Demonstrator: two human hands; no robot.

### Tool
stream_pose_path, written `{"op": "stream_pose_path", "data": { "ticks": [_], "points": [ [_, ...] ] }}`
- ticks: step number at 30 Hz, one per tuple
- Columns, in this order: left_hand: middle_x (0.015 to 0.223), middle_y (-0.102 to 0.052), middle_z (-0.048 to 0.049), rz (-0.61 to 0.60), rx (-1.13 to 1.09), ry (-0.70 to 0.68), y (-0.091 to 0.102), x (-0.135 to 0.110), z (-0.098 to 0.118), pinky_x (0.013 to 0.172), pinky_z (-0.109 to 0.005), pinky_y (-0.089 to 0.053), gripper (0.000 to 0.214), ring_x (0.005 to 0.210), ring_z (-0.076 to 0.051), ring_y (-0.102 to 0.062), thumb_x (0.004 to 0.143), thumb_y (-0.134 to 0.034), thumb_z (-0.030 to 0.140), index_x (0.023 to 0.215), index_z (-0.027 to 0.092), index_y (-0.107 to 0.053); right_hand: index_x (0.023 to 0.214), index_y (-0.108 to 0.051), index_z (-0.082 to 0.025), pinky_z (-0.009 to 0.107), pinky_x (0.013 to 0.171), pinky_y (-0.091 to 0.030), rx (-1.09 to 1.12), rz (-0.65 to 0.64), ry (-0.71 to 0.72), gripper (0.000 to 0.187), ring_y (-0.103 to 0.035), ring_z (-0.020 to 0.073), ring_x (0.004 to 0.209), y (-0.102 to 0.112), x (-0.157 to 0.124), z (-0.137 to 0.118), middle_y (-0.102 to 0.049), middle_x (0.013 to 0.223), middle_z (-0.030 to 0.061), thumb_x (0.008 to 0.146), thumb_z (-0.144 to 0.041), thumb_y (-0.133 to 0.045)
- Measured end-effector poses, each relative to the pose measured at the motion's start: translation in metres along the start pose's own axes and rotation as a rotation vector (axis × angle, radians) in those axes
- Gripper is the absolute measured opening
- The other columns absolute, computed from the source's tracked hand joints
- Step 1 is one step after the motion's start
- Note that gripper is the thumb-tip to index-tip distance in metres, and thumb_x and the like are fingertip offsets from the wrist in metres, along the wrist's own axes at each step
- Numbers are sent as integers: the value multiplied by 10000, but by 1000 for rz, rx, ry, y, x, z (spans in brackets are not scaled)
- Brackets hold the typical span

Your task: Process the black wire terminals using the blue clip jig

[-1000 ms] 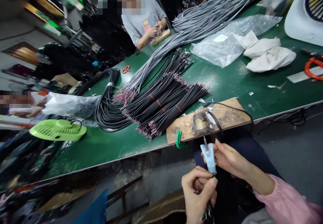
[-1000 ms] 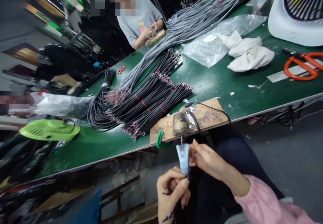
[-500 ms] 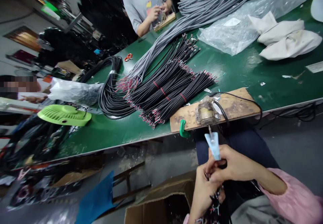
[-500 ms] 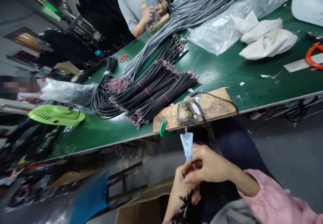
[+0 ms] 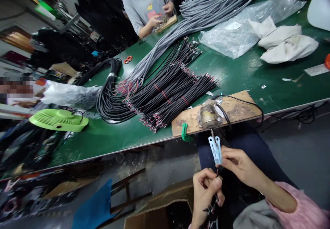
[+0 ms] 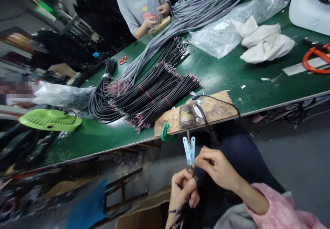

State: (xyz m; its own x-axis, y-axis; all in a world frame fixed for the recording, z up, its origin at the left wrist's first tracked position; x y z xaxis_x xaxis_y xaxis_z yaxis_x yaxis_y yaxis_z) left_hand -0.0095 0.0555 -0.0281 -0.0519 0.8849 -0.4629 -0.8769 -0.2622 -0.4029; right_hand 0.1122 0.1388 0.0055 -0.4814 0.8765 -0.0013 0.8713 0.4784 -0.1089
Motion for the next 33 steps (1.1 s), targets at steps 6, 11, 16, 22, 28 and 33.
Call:
{"op": "stream_pose_path", "data": {
  "ticks": [6, 11, 16, 22, 28, 33],
  "points": [
    [529, -487, 94, 116, 34, -88, -9, -3, 9, 298, -92, -354, 434, 276, 5, -435, 674, -850, 366, 638, 149, -476, 801, -715, -178, 337, 726, -421, -172, 12, 55, 187, -561, 214, 763, 8, -6, -15, -635, 758, 54, 928, -277, -622],
    [485, -489, 78, 136, 145, -95, -10, -7, 12, 292, -92, -338, 389, 281, -17, -453, 692, -833, 339, 602, 129, -519, 862, -726, -179, 354, 742, -423, -158, -58, 128, 178, -562, 216, 777, 5, -11, -22, -657, 775, 66, 953, -238, -586],
    [447, -526, 59, 5, 129, -88, -6, -11, -1, 274, -87, -313, 342, 246, -10, -397, 777, -755, 405, 689, 144, -551, 996, -733, -192, 359, 764, -421, -61, -212, 158, 215, -573, 218, 825, 1, -10, -23, -664, 855, 70, 970, -330, -569],
    [614, -606, 30, -63, 14, -177, -3, -5, -6, 275, -72, -322, 207, 264, 6, -428, 821, -729, 325, 768, 159, -619, 710, -690, -184, 350, 710, -406, 72, -40, 126, 294, -526, 200, 713, 1, -8, -11, -592, 681, 31, 895, -412, -669],
    [668, -647, 13, -165, -148, -199, -9, 1, -2, 259, -76, -330, 109, 252, 24, -379, 854, -695, 264, 808, 184, -638, 865, -719, -192, 372, 775, -415, 183, -45, 135, 275, -552, 213, 786, 0, -8, -8, -624, 805, 61, 914, -448, -631],
    [587, -612, 16, -165, -108, -155, -13, 3, -2, 262, -80, -339, 182, 247, 26, -356, 871, -677, 282, 757, 151, -622, 791, -704, -196, 381, 754, -414, 39, 1, 201, 236, -538, 215, 744, 3, -8, -17, -620, 737, 51, 920, -383, -640]
  ]
}}
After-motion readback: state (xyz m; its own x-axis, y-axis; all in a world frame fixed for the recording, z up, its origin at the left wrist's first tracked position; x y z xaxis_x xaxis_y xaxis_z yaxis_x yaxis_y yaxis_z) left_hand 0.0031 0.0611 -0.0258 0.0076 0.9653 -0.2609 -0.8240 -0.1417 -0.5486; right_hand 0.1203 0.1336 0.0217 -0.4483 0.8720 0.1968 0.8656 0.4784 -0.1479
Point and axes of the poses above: each hand's wrist, its own x-axis towards the middle knuckle, its own y-axis out of the back of the hand, z = x × y, the point moved 6 cm from there along x, towards the middle knuckle
